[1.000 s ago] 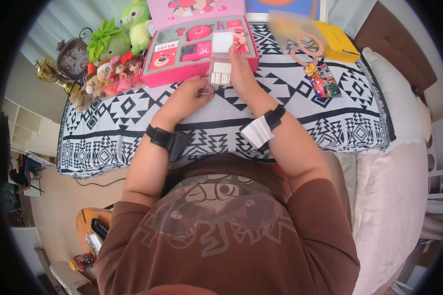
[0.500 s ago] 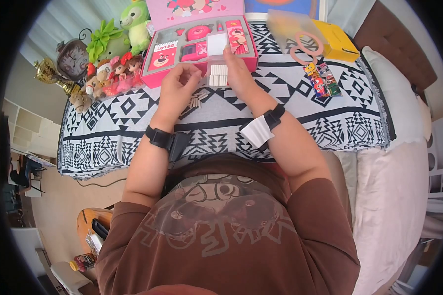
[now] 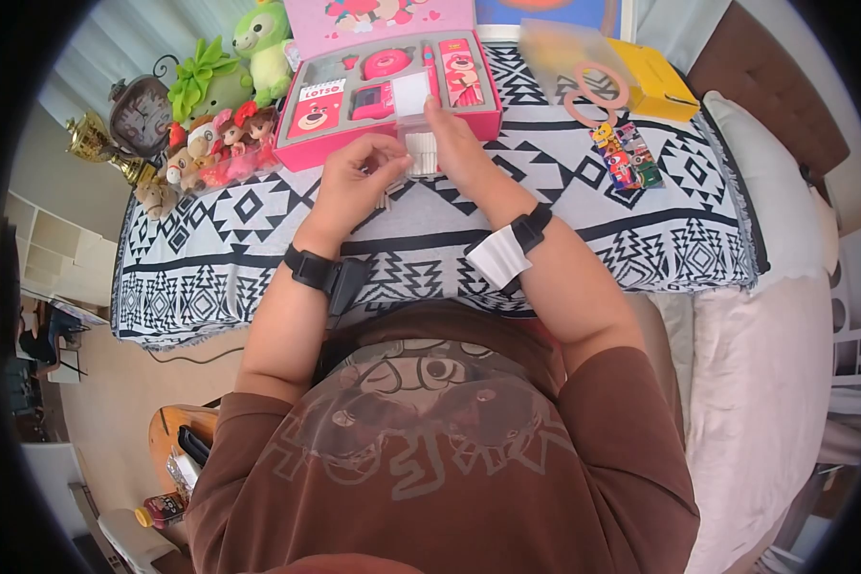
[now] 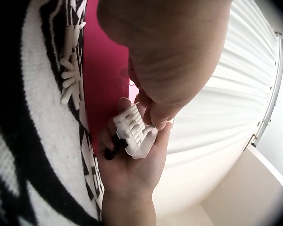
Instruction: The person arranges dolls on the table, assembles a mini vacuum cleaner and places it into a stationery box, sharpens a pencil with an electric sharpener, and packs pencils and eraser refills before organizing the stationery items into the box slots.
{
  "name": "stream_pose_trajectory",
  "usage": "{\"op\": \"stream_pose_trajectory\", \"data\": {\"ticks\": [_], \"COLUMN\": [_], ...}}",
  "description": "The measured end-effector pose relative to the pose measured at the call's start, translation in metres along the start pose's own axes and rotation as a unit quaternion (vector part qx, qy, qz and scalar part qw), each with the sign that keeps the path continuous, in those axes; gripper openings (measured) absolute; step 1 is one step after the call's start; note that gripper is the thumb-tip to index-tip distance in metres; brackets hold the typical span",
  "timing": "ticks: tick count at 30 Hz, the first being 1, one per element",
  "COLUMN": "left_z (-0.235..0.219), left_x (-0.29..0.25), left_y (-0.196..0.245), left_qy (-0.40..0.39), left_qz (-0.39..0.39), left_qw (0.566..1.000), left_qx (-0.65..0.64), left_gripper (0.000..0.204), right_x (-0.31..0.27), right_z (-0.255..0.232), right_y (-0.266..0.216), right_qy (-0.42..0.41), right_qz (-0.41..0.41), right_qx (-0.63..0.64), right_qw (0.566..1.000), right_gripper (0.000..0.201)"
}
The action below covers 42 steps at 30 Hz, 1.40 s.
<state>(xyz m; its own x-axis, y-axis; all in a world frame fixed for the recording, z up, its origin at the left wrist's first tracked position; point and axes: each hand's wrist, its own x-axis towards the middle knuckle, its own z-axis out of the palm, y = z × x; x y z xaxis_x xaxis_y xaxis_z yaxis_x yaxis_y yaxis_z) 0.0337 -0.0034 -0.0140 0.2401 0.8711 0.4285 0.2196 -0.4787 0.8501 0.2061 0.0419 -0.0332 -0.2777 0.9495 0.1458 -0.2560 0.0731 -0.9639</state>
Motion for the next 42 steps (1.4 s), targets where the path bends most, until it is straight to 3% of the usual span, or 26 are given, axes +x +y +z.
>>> {"op": "stream_pose_trajectory", "data": {"ticks": [9, 17, 42], "left_z": [0.001, 0.001, 0.003], "left_x": [0.0, 0.003, 0.003], "left_y": [0.003, -0.004, -0.009], "left_qy": [-0.02, -0.037, -0.036], "left_qz": [0.013, 0.074, 0.053], "left_qw": [1.0, 0.996, 0.994], "left_qx": [0.016, 0.044, 0.088], "left_gripper": [0.008, 0.007, 0.015], "right_x": [0.001, -0.002, -0.002], "right_z": [0.002, 0.004, 0.003], "right_y": [0.003, -0.001, -0.001], "right_qy": [-0.009, -0.016, -0.045], "right_qz": [-0.008, -0.005, -0.007], "right_qx": [-0.003, -0.008, -0.044], "right_qw": [1.0, 1.0, 0.998], "right_gripper": [0.058, 0.061, 0.061]}}
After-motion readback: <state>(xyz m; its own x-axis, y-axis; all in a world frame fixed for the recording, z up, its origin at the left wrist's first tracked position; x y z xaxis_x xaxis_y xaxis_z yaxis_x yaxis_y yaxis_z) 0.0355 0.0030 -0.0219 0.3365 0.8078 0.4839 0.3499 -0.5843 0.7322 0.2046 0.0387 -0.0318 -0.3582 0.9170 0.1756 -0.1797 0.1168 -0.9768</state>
